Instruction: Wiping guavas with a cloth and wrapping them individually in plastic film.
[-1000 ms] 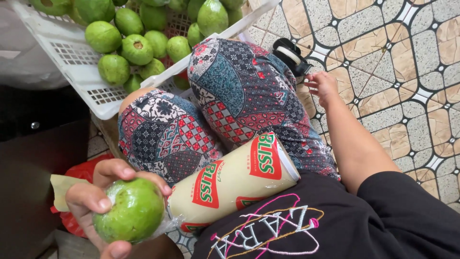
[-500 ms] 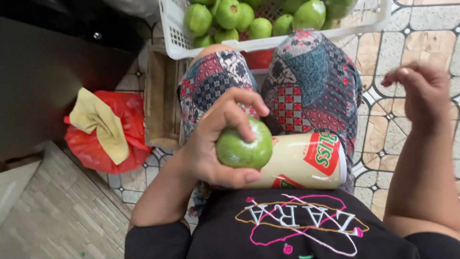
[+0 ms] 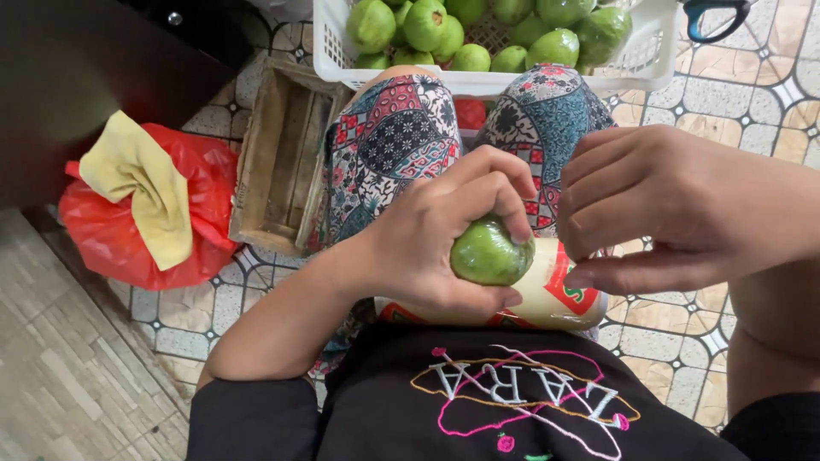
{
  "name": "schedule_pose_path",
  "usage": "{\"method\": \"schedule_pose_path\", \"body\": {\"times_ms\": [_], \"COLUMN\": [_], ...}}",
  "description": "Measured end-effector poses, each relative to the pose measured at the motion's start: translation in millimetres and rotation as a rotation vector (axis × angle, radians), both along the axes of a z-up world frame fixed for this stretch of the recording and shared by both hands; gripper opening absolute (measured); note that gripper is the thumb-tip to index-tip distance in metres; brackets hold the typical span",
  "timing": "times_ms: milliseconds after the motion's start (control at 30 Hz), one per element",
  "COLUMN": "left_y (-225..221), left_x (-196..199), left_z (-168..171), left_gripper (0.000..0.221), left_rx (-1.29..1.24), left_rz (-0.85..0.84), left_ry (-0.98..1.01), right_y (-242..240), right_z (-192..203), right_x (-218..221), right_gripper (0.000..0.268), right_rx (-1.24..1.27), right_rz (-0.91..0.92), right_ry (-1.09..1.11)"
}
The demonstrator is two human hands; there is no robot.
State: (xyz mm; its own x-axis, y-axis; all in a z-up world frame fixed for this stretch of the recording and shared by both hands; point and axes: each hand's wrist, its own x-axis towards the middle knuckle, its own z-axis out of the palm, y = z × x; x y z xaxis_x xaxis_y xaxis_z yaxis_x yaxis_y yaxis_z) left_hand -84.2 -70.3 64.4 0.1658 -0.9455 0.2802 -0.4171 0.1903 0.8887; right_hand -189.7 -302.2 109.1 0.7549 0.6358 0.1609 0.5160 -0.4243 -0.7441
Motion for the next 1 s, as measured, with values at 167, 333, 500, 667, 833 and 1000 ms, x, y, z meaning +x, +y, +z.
{"method": "schedule_pose_path", "body": {"times_ms": [167, 333, 500, 667, 833, 1000], "left_y": [0.1, 3.7, 8.3, 9.8, 11.9, 13.3], "left_x": [-3.2, -4.4, -7.1, -10.4, -15.3, -20.4], "left_z": [-2.6, 2.2, 6.4, 5.2, 7.4, 0.5], "left_gripper": [0.048, 0.047, 0.046, 0.045, 0.042, 0.061], "left_rx": [-0.028, -0.057, -0.072, -0.105, -0.132, -0.107], "left_rz": [0.019, 0.028, 0.025, 0.035, 0.065, 0.073], "left_ry": [-0.049, -0.092, -0.098, -0.112, -0.158, -0.239], "right_y": [2.9, 11.7, 16.3, 26.3, 32.7, 36.8], "right_z": [2.4, 11.0, 14.3, 18.0, 21.3, 21.5], "right_x": [1.4, 1.5, 0.1, -3.0, -17.0, -28.7], "right_gripper": [0.01, 0.016, 0.017, 0.017, 0.022, 0.02], "right_rx": [-0.075, -0.176, -0.269, -0.333, -0.498, -0.743], "right_rz": [-0.007, -0.011, -0.032, -0.068, -0.175, -0.222], "right_ry": [0.022, -0.037, -0.085, -0.165, -0.259, -0.241]}}
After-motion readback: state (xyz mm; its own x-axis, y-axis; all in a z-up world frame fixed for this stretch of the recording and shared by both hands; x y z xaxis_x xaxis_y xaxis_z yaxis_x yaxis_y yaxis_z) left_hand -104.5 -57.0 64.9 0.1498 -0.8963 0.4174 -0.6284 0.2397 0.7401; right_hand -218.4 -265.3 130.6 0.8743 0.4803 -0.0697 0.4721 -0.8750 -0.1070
